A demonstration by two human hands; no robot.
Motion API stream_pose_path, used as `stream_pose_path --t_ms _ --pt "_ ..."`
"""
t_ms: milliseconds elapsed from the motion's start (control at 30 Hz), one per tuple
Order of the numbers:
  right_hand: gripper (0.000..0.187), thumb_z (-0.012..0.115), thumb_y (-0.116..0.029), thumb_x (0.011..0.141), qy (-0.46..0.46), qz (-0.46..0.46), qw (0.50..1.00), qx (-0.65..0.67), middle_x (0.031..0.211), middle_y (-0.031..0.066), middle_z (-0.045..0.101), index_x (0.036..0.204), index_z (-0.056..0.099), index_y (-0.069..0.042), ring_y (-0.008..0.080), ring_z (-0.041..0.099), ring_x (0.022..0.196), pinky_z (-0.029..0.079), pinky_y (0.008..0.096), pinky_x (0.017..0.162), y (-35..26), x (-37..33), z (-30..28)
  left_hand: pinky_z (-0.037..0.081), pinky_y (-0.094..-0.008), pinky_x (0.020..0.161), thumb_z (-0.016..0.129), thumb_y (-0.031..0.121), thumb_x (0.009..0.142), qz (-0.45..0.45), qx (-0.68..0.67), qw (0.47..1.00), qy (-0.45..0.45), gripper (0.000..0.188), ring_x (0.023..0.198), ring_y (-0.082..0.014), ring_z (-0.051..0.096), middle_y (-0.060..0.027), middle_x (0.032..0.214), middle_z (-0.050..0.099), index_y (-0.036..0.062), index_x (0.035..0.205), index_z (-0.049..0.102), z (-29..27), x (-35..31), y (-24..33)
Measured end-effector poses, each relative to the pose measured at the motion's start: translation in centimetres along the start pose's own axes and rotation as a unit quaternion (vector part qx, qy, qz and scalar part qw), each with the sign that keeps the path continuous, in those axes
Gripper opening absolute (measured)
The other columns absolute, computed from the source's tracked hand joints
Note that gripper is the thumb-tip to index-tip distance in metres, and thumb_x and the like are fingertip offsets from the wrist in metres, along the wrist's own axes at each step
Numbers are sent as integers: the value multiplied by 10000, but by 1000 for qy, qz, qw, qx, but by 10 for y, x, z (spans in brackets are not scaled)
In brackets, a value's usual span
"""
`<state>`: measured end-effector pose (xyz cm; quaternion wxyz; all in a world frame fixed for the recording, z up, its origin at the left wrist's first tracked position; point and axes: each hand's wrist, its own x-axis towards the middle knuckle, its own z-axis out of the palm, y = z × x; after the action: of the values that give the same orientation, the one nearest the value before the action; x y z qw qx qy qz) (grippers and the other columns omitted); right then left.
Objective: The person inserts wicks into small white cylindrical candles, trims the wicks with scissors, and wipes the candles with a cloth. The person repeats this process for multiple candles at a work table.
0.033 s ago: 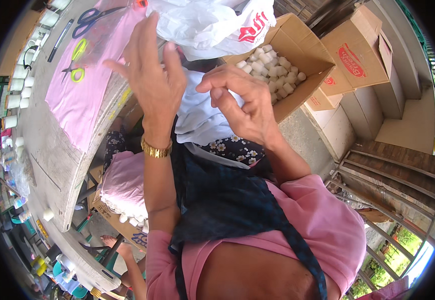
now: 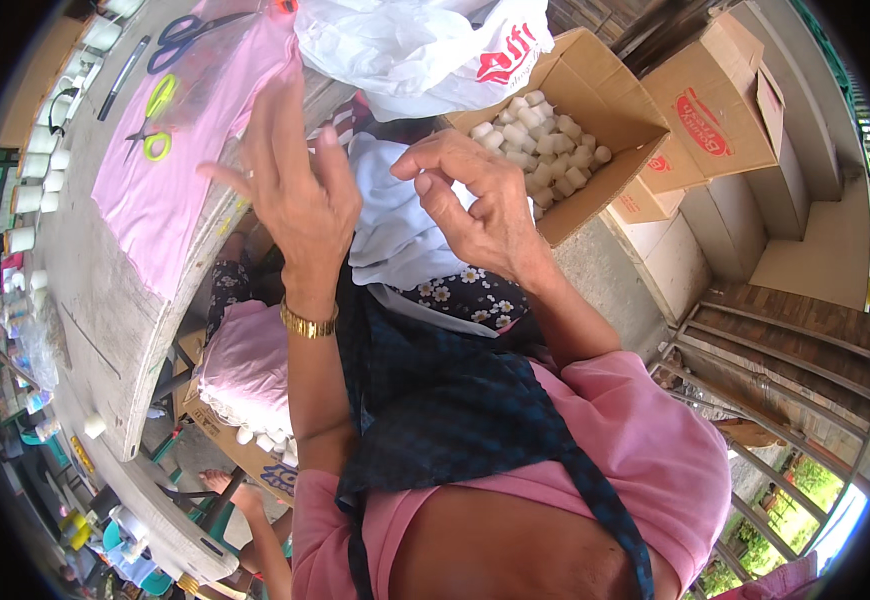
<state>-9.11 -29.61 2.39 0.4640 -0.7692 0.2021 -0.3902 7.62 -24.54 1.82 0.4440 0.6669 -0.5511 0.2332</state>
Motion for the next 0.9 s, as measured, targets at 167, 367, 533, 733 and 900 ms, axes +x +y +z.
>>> stream_pose_path --t_ms 167,367,533,733,900 --pt "328 666 -101 743 -56 17 963 -262 1111 173 543 1061 598 -58 355 536 976 456 448 757 64 -27 34 -89 -721 989 575 111 819 -217 323 916 -95 544 1280 -331 381 -148 1429 363 149 1352 470 -99 -127 -34" --pt "335 595 -22 688 -19 -119 907 -403 1111 145 516 1012 588 -106 357 506 929 425 468 733 64 -12 56 181 -699 1005 544 160 827 -341 401 837 -146 444 1378 -385 231 -217 1473 269 174 1271 556 -161 -237 -46" --pt "301 465 114 696 -29 -86 942 -324 960 171 555 932 567 -42 365 561 844 437 469 720 77 -2 44 83 -750 981 546 93 760 -383 352 824 -222 504 1383 -373 229 -182 1481 278 178 1256 568 -181 -217 -16" --pt "347 487 128 681 -31 -140 964 -225 968 169 599 972 582 -35 348 586 840 470 416 690 17 25 68 49 -717 1008 561 72 749 -427 325 838 -94 505 1351 -344 293 -150 1427 367 153 1247 565 -192 -204 -13" --pt "303 483 122 712 -19 -299 929 -218 941 128 630 929 618 -42 325 608 833 481 388 707 -32 83 96 49 -712 1017 568 78 783 -400 307 862 -51 468 1313 -332 351 -116 1390 408 158 1244 562 -183 -184 -23"
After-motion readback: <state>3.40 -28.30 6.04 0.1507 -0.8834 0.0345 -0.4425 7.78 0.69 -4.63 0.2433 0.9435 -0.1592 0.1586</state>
